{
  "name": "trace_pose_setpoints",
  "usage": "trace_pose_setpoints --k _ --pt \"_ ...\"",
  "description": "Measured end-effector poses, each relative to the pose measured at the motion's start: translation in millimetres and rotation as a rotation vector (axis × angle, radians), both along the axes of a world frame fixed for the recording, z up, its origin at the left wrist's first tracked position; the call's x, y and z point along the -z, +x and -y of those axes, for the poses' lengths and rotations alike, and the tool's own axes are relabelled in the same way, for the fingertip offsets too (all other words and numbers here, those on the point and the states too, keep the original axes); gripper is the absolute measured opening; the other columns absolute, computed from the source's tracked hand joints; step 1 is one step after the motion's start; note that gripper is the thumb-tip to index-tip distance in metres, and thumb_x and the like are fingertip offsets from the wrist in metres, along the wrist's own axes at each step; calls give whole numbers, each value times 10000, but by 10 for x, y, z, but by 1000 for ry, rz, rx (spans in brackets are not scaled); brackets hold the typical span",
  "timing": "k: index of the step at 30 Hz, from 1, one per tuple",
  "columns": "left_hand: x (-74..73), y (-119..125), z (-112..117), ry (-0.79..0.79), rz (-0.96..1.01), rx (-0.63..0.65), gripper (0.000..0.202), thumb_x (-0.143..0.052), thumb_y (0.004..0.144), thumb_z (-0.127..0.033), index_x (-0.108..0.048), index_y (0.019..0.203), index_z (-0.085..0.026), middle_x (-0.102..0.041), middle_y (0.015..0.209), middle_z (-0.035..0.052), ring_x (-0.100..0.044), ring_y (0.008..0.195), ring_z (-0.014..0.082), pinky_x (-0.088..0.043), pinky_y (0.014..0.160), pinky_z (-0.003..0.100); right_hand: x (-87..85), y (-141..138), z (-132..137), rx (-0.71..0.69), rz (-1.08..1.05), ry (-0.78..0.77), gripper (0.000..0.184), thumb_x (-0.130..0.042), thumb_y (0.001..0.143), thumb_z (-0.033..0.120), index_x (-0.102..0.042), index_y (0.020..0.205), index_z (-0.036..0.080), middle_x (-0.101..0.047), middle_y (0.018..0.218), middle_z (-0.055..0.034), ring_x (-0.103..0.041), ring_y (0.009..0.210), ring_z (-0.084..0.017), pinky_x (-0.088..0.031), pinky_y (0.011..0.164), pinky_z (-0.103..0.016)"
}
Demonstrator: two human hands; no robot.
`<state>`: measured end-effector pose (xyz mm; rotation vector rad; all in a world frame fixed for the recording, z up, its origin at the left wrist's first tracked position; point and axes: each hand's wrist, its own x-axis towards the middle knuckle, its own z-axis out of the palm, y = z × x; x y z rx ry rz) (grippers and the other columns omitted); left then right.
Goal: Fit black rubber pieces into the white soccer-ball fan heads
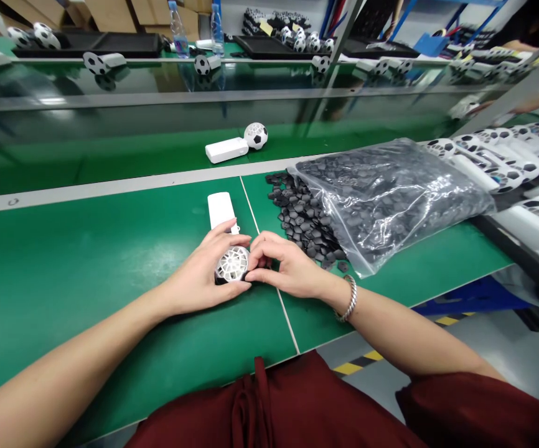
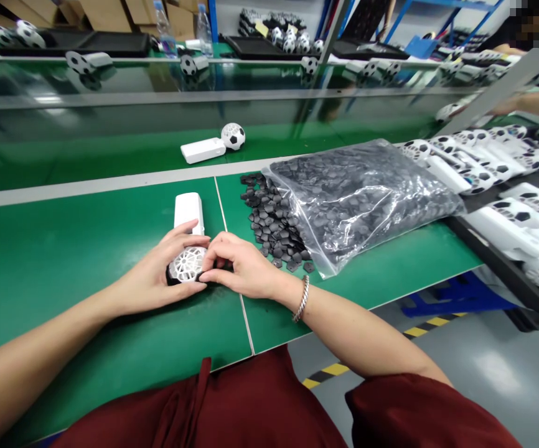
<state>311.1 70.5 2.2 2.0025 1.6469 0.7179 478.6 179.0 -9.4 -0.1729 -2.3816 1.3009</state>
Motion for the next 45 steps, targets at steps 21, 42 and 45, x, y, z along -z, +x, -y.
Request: trace_pose_setpoints --k 21,42,45 --pt "4 71 -9 60 -8 -80 406 -523 674 -188 -422 1068 -184 -489 1179 88 -206 1309 257 -277 1051 451 133 -94 62 136 30 -170 309 -706 688 309 -477 852 182 -468 879 -1 -486 700 -91 -474 510 -188" --pt "6 -5 56 -66 38 -136 506 -660 626 -230 -474 1095 -267 -284 1196 57 -328 1184 262 -290 1029 489 -60 172 -411 608 661 557 56 -587 797 234 -627 836 224 -598 877 -7 -559 880 -163 -407 669 -253" --pt "-32 7 60 -113 57 -85 527 -610 632 -171 -456 1126 -275 -256 1232 55 -314 1210 252 -282 1044 461 -77 181 -404 631 689 559 70 -581 802 259 -612 854 225 -594 908 -7 -568 883 -172 -399 639 -254"
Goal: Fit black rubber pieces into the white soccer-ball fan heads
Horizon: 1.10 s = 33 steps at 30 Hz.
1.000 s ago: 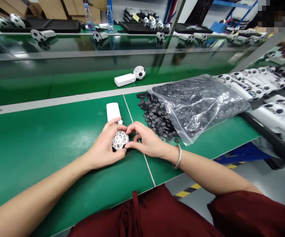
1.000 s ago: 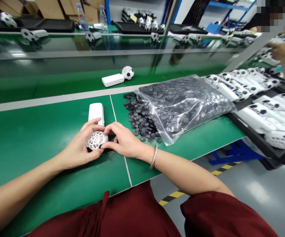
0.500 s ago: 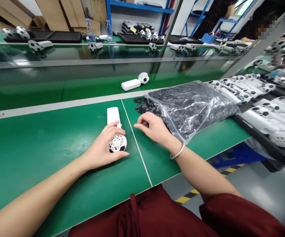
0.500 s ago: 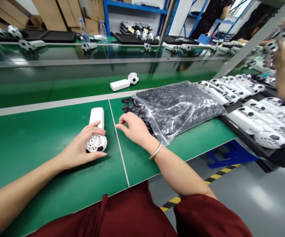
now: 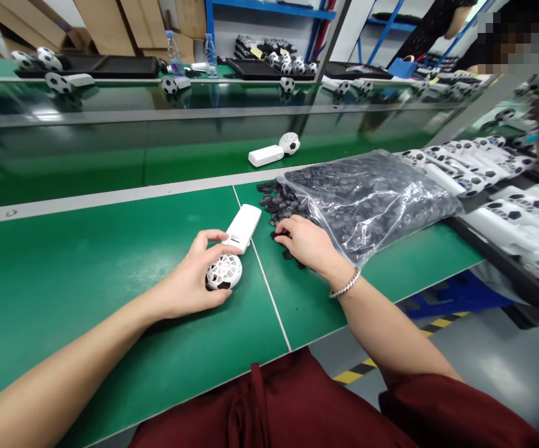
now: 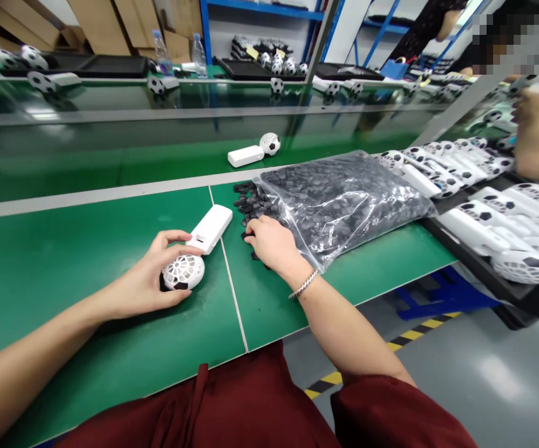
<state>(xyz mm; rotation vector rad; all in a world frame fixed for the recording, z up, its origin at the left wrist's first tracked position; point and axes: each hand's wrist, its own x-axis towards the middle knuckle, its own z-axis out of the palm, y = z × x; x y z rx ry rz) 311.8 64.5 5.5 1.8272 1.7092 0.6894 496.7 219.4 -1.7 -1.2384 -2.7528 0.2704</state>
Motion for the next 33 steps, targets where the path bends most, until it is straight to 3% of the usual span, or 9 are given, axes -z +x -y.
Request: trace_pose_setpoints --k 4,7,12,17,21,27,33 --pt "-25 7 -4 -40 9 -96 551 -639 613 -233 -445 1128 -239 -302 1158 59 -367 1156 254 -313 1027 449 -2 11 -3 59 30 -16 105 -580 802 303 -605 865 222 -602 922 -10 -584 829 -168 -386 596 -252" --pt "-48 -34 -15 -86 35 -82 550 -605 630 -216 -438 1152 -245 -354 1121 44 -440 1079 236 -383 971 427 -2 16 -11 44 35 -41 94 -582 798 280 -603 867 221 -611 920 -7 -587 833 -167 -396 619 -254" --pt "-73 -104 -22 -108 71 -52 533 -565 654 -192 -442 1169 -259 -376 1172 40 -450 1092 245 -399 951 427 -44 61 -6 60 75 -6 228 -576 801 304 -588 1010 212 -595 1027 -50 -583 869 -201 -412 642 -284" --pt "-17 -113 -34 -72 91 -91 516 -633 656 -300 -460 1139 -251 -398 1143 48 -445 1099 245 -359 984 449 -64 90 -16 44 73 -5 72 -584 792 265 -630 793 210 -620 879 -29 -585 798 -185 -377 564 -260" --pt "0 -109 -39 -62 83 -104 499 -628 667 -298 -463 1135 -248 -407 1136 50 -451 1095 239 -355 983 450 -8 64 -39 28 -41 -7 68 -604 777 255 -627 815 204 -608 863 -18 -580 775 -163 -409 611 -260" --pt "-29 -100 -35 -73 90 -115 494 -632 659 -288 -475 1125 -250 -415 1128 39 -459 1078 230 -370 968 426 69 11 -33 -109 -106 2 145 -589 799 282 -643 912 208 -601 911 -31 -558 843 -164 -436 734 -274" --pt "-78 -199 -66 -69 88 -40 487 -621 646 -208 -485 1113 -243 -448 1142 31 -479 1049 215 -373 948 406 86 -49 37 -201 -10 184 141 -481 824 186 -611 864 146 -613 881 -81 -521 878 -207 -408 790 -300"
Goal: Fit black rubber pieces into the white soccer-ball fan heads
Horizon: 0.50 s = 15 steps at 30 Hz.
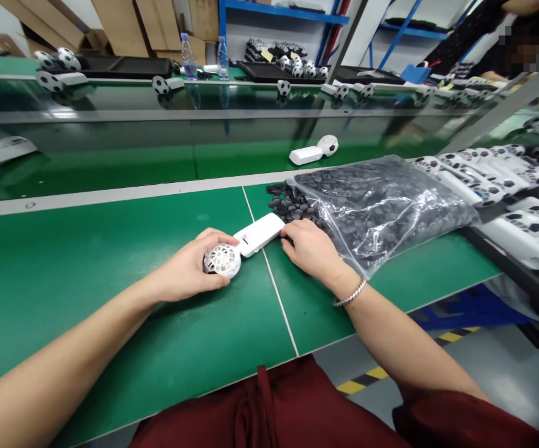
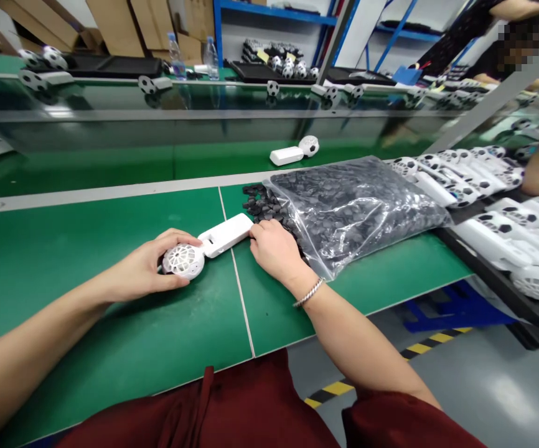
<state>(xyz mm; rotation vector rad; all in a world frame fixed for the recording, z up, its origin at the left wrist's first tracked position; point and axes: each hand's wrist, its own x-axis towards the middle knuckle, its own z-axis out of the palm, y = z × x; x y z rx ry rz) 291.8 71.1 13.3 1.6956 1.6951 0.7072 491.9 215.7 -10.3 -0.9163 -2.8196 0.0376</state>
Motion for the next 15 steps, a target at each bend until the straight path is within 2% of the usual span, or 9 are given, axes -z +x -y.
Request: trace_pose_setpoints --k 3,6,9,12,15 --pt "-14 20 11 18 7 -25 481 -629 646 -205 -490 1106 -214 -463 1138 49 -483 1053 218 -376 941 399 8 -8 17 -8 23 80 132 -460 814 174 -586 831 143 -620 845 -86 -530 838 -220 -406 755 -307" --pt "22 75 21 74 21 -72 506 -687 638 -290 -499 1097 -189 -471 1124 71 -484 1055 218 -383 938 387 32 25 -16 1 44 148 118 -452 801 168 -568 793 153 -617 775 -85 -549 779 -233 -416 686 -319" --pt "70 94 19 117 13 -89 526 -716 616 -321 -507 1082 -198 -486 1104 68 -494 1035 218 -399 921 388 41 82 -73 12 2 154 128 -440 793 180 -567 797 171 -610 728 -84 -565 721 -244 -429 631 -339" --pt "72 95 27 104 5 -87 504 -698 612 -277 -507 1074 -208 -496 1087 60 -506 1008 222 -418 896 399 0 119 -81 -8 -196 109 221 -407 815 205 -575 951 165 -614 857 -114 -581 793 -257 -457 680 -372" --pt "46 115 44 103 -32 -62 479 -644 615 -222 -507 1074 -211 -490 1089 53 -513 985 219 -438 868 390 -52 97 -6 -122 -393 -57 223 -409 857 263 -578 993 210 -609 954 -90 -593 874 -222 -476 762 -343"
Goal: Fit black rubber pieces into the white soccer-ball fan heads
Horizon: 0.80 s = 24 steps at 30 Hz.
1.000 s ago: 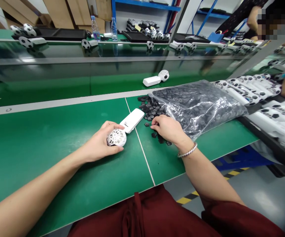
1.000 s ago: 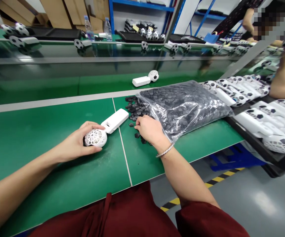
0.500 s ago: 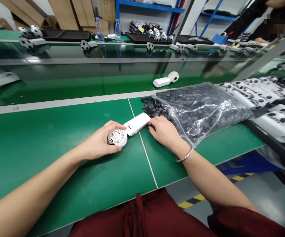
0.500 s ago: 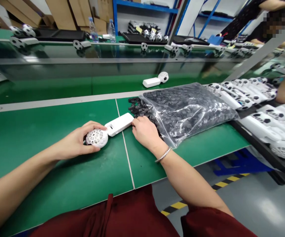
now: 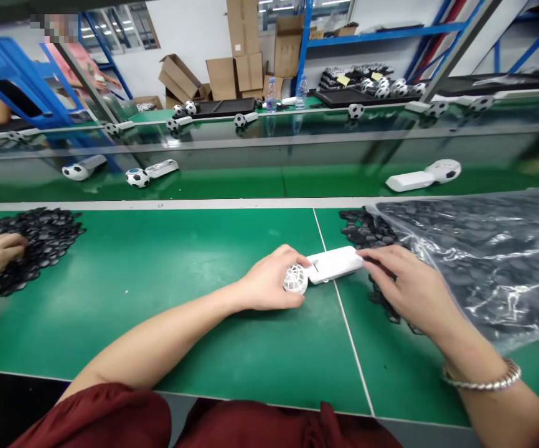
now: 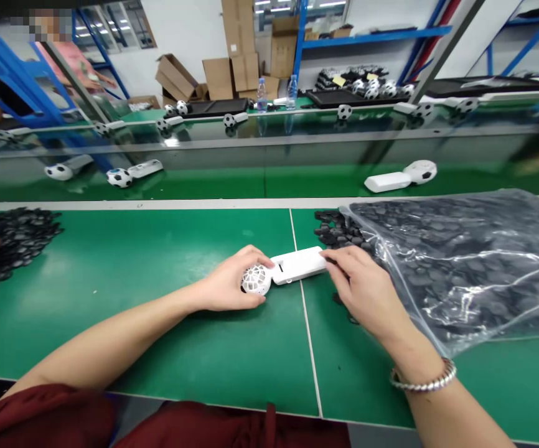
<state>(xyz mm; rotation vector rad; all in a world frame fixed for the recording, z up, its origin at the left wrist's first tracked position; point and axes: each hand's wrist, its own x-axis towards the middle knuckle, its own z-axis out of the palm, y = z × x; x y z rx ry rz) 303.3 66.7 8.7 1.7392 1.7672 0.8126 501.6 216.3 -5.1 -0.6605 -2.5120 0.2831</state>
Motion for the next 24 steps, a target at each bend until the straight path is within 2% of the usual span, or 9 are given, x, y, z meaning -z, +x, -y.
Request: trace_pose_setpoints --k 4,7,11,14,18,24 --pt "-10 34 15 19 -55 29 482 -608 617 -208 -501 1086 -201 -483 1087 55 -518 965 209 -450 849 370 -7 -74 159 -126 -113 -195 141 -501 839 291 -589 931 231 -652 917 -43 -626 828 -186 -504 738 -297" --pt "-3 51 24 34 -65 35 477 -602 621 -204 -500 1087 -193 -482 1076 57 -514 973 205 -446 858 359 3 -115 267 -187 -105 -277 114 -527 825 272 -601 892 217 -671 860 -29 -640 768 -174 -521 691 -284" --pt "-1 79 33 66 -67 43 460 -576 626 -164 -498 1078 -205 -477 1061 50 -511 976 200 -434 865 349 -14 -153 376 -321 -129 -362 87 -531 827 227 -610 852 199 -675 847 -28 -635 790 -154 -514 738 -282" --pt "1 96 27 60 -33 58 449 -572 634 -149 -489 1070 -217 -480 1050 41 -508 983 198 -427 870 342 -25 -178 420 -438 -175 -372 91 -532 836 233 -604 802 189 -653 793 -31 -608 770 -144 -497 726 -286" --pt "-1 102 23 28 -15 85 456 -581 649 -160 -474 1088 -219 -476 1079 36 -497 1006 193 -415 879 327 -35 -193 449 -487 -144 -343 83 -535 841 216 -597 795 184 -639 725 -8 -573 684 -120 -466 654 -255" --pt "-10 94 30 19 -22 127 475 -611 660 -197 -467 1113 -215 -462 1086 42 -475 1035 201 -403 900 333 1 -219 462 -571 -129 -225 81 -543 839 202 -608 801 170 -646 782 -29 -538 755 -142 -448 717 -285"
